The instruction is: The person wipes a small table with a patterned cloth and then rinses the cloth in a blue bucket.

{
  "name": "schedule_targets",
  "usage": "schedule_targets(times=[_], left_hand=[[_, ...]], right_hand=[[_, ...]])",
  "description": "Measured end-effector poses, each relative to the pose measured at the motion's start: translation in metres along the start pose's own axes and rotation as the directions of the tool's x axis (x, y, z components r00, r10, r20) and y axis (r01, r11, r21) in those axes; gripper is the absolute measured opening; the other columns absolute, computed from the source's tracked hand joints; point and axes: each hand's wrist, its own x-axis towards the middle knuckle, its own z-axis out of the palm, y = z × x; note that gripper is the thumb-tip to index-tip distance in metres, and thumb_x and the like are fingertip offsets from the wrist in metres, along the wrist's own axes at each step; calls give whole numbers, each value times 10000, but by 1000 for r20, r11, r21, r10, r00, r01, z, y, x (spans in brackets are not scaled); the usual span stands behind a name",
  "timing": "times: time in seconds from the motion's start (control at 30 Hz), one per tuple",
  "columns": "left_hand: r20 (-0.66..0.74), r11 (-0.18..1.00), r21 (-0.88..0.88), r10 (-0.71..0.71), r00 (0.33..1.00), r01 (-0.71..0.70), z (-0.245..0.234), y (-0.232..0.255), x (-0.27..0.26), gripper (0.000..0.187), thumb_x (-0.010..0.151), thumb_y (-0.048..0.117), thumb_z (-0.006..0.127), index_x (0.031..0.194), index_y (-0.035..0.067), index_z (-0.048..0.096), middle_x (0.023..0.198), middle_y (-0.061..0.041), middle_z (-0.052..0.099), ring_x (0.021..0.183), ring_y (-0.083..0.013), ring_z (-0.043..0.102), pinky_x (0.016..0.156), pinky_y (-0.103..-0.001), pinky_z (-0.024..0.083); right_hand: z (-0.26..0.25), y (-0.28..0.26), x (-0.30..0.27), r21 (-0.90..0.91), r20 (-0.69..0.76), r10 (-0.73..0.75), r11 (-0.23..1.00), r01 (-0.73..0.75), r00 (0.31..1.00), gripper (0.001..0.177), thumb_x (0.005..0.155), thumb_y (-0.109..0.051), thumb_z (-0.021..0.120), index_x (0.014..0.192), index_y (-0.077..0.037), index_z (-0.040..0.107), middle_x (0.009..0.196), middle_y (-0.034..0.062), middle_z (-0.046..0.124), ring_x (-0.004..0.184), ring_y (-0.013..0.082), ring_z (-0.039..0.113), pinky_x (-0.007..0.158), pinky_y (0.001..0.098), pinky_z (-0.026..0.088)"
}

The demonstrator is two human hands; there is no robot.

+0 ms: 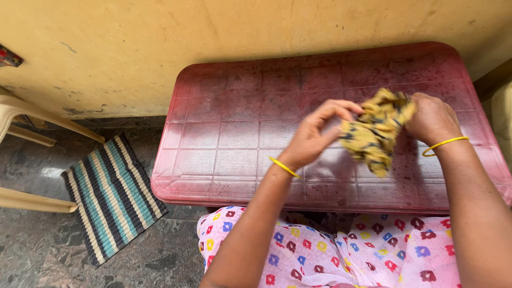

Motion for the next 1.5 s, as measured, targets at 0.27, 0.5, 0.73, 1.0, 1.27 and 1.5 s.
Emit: schedule_targets(times=[0.27, 0.5, 0.73, 1.0, 1.27, 1.5], left_hand=[[-440, 78, 870, -319, 839, 486, -75, 40, -56, 469, 863, 162, 714, 1326, 127, 646, 1494, -202, 466, 1433, -383, 347, 1186, -523, 250], [-231, 5, 954, -620, 750, 299, -78, 18, -60, 384, 898, 236, 691, 1275, 167, 667, 1557, -156, 390, 1492, -372, 251, 1188, -545, 220], [-215, -13, 963, -641, 737, 270, -79, 1, -58, 397, 937, 240, 667, 1323, 155, 626, 1533, -144, 438, 1427, -337, 395, 1161, -514, 317], [-227, 9, 951, -661, 715, 310, -76, -2, -59, 391, 911, 249, 705, 1279, 133, 639, 1457, -138, 499, 1344, -337, 481, 1053, -482, 440], [-262, -35, 945, -677, 688, 326, -69, -14, -51, 376, 943, 252, 697, 1290, 115, 648, 1398, -154, 544, 1304, -350, 522, 1044, -484, 461], [-275, -26, 935, -681, 679, 353, -71, -10, -52, 382, 948, 278, 682, 1304, 142, 653, 1431, -128, 522, 1310, -319, 517, 1052, -472, 452]], right_hand=[[-24, -21, -22, 324, -278, -103, 926, 195, 955, 148, 986, -179, 687, 1099, -180, 781, 1088, 80, 736, 938, 316, 708, 840, 455, 562], [5, -88, -28, 301, -244, -416, 826, 476, 876, 341, 909, -66, 628, 1184, -218, 759, 1235, 21, 707, 1167, 261, 639, 1003, 390, 528], [2, -99, -29, 31, -11, -513, 858, 513, 859, 306, 834, -136, 694, 1095, -272, 778, 1269, -26, 667, 1296, 245, 510, 1067, 426, 424], [-35, 67, -56, -392, 554, 241, 920, -6, 797, 164, 939, -335, 708, 970, -197, 790, 863, 88, 791, 862, 239, 715, 845, 439, 597], [-125, 48, -29, -208, 533, 9, 971, 121, 846, 229, 885, -317, 761, 1100, -246, 790, 914, 31, 828, 858, 194, 735, 845, 383, 607], [-157, -141, 40, 161, -175, -286, 936, 314, 942, 330, 936, -274, 705, 1238, -142, 737, 1091, 135, 761, 966, 323, 720, 848, 467, 554]])
